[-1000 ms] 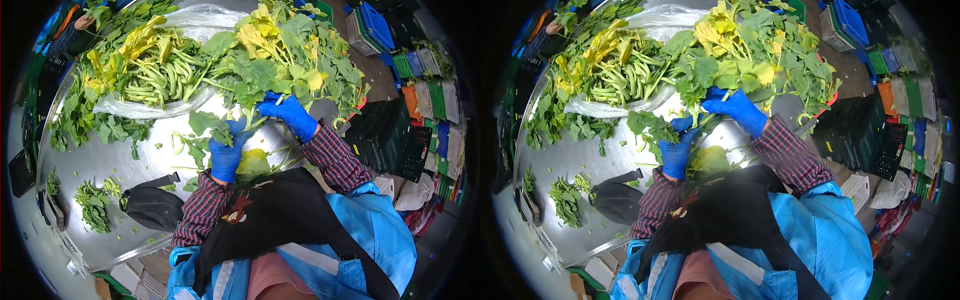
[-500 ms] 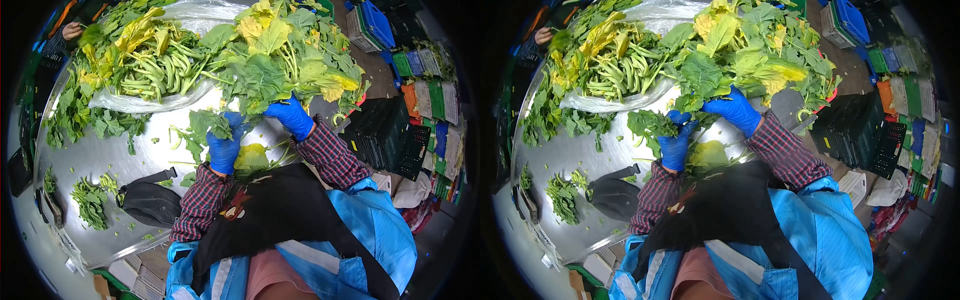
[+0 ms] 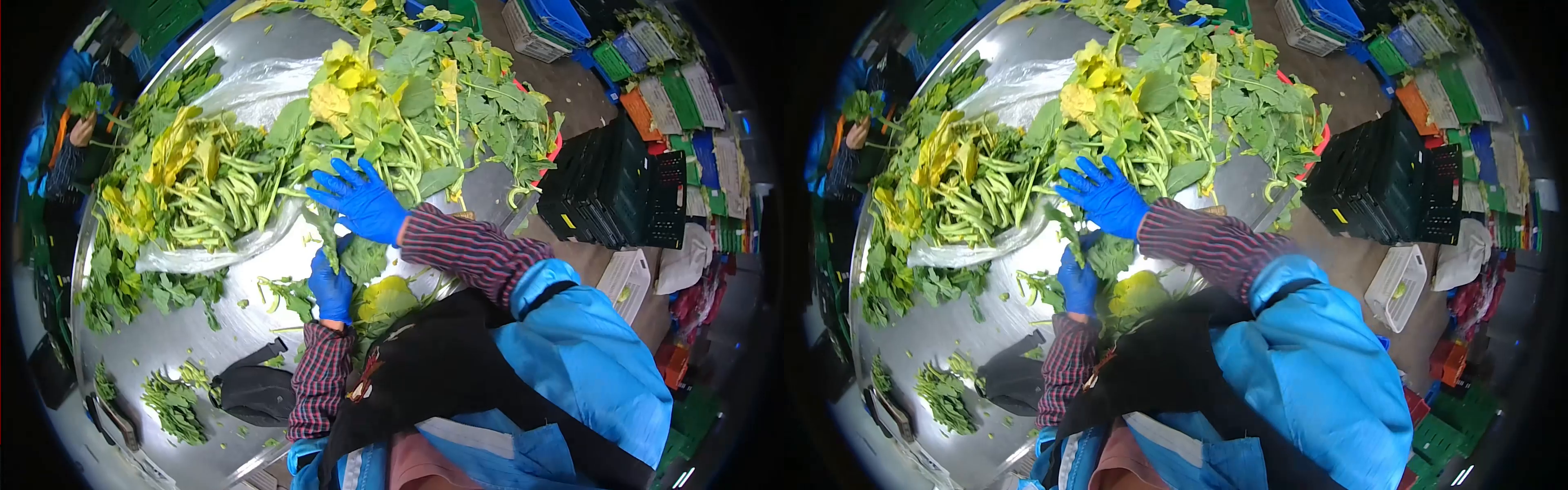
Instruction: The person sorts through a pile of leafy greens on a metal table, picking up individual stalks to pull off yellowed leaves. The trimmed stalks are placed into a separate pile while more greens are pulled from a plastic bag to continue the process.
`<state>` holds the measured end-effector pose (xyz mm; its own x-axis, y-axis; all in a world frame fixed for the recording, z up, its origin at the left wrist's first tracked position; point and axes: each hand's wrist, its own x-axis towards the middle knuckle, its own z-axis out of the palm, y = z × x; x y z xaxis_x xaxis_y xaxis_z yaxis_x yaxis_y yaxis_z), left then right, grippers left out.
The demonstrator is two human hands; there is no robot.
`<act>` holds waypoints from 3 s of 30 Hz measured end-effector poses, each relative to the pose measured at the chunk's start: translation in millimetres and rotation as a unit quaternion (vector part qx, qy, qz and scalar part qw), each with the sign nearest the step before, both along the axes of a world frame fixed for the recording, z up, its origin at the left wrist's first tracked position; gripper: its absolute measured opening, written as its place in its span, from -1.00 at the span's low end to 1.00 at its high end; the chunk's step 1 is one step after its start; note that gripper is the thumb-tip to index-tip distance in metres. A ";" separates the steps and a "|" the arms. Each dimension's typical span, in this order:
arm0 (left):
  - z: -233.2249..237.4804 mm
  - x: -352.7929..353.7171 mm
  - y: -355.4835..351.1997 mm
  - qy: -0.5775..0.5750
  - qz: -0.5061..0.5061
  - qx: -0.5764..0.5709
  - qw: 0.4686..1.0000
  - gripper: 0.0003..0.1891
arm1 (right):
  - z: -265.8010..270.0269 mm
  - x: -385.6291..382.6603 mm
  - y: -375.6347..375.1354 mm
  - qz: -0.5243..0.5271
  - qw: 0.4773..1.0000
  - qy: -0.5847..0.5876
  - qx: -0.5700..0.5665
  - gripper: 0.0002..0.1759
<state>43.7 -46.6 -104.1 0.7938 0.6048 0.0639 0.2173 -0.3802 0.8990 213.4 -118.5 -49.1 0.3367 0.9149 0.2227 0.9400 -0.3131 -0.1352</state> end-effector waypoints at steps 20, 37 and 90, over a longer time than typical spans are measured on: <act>-10.3 -6.4 9.7 0.058 -0.075 0.102 0.990 -0.68 | 12.0 298.0 -120.8 -0.349 0.904 -0.087 -0.230 -0.14; 10.5 -11.9 7.4 -0.030 -0.051 -0.278 0.959 -0.73 | -23.4 64.2 -186.0 0.037 0.971 0.178 -0.156 -0.81; 77.2 163.7 -72.8 0.087 -0.086 -0.358 0.926 -0.78 | -87.9 301.6 -176.6 -0.207 0.974 0.042 -0.076 -0.50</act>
